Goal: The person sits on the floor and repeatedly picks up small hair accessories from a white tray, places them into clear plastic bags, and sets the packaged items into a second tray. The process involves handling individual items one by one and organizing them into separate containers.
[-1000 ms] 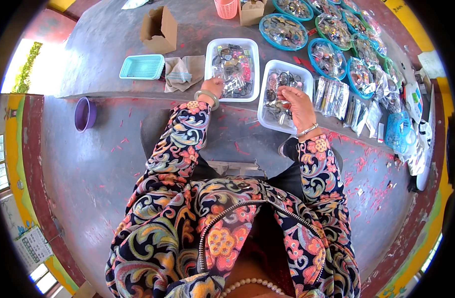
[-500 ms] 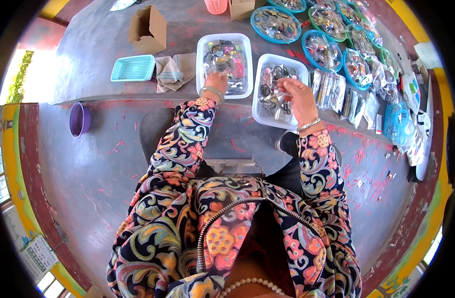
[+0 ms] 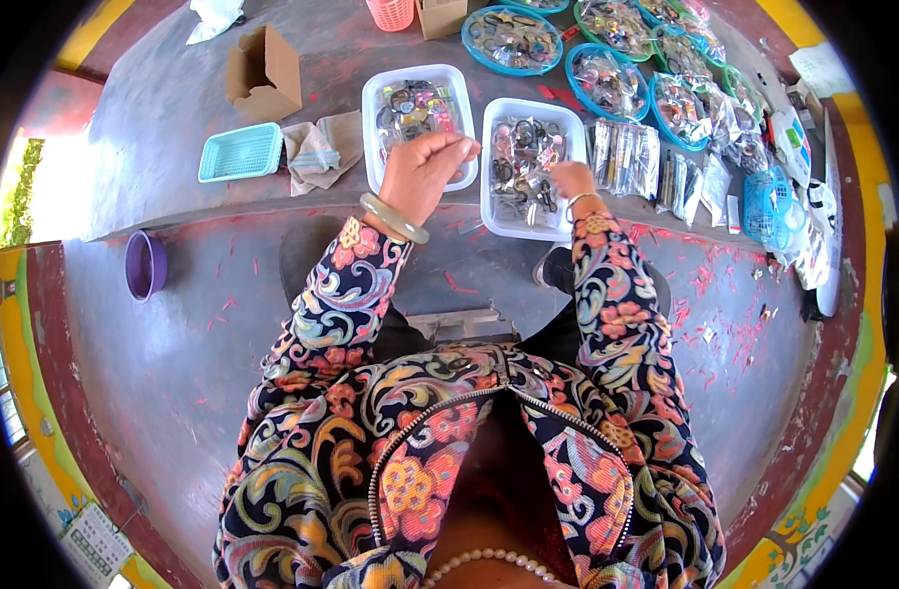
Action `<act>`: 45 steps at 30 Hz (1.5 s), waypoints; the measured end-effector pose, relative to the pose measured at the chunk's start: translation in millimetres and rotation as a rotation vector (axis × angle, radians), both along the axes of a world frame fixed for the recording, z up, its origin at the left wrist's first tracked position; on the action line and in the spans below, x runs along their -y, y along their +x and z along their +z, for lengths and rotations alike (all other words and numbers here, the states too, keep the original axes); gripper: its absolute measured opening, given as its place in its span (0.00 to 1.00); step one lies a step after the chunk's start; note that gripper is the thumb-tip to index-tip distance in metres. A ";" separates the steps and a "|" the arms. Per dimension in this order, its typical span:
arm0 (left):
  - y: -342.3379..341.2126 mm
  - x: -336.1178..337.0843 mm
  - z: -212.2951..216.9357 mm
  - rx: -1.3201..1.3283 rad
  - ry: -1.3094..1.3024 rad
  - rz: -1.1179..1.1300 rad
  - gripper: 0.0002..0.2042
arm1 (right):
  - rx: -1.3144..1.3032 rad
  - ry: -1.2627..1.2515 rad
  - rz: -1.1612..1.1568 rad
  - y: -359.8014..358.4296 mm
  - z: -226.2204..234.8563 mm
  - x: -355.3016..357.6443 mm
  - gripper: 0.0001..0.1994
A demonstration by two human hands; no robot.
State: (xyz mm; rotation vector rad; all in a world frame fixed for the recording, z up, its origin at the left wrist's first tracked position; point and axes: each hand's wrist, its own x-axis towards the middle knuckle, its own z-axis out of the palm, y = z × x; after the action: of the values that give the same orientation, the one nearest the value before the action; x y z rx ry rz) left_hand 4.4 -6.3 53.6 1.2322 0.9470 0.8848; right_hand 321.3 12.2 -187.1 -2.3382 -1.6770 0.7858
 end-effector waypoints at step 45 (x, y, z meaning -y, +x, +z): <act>2.8 -13.3 -55.9 -0.069 -0.206 -0.234 0.09 | -1.298 0.090 -0.328 -142.9 187.5 42.3 0.10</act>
State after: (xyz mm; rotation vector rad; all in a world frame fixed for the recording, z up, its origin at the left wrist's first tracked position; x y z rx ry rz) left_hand 7.2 7.0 -2.3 1.1738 0.9033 0.5494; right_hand 178.4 -30.1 0.4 -1.3130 -0.6940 1.5673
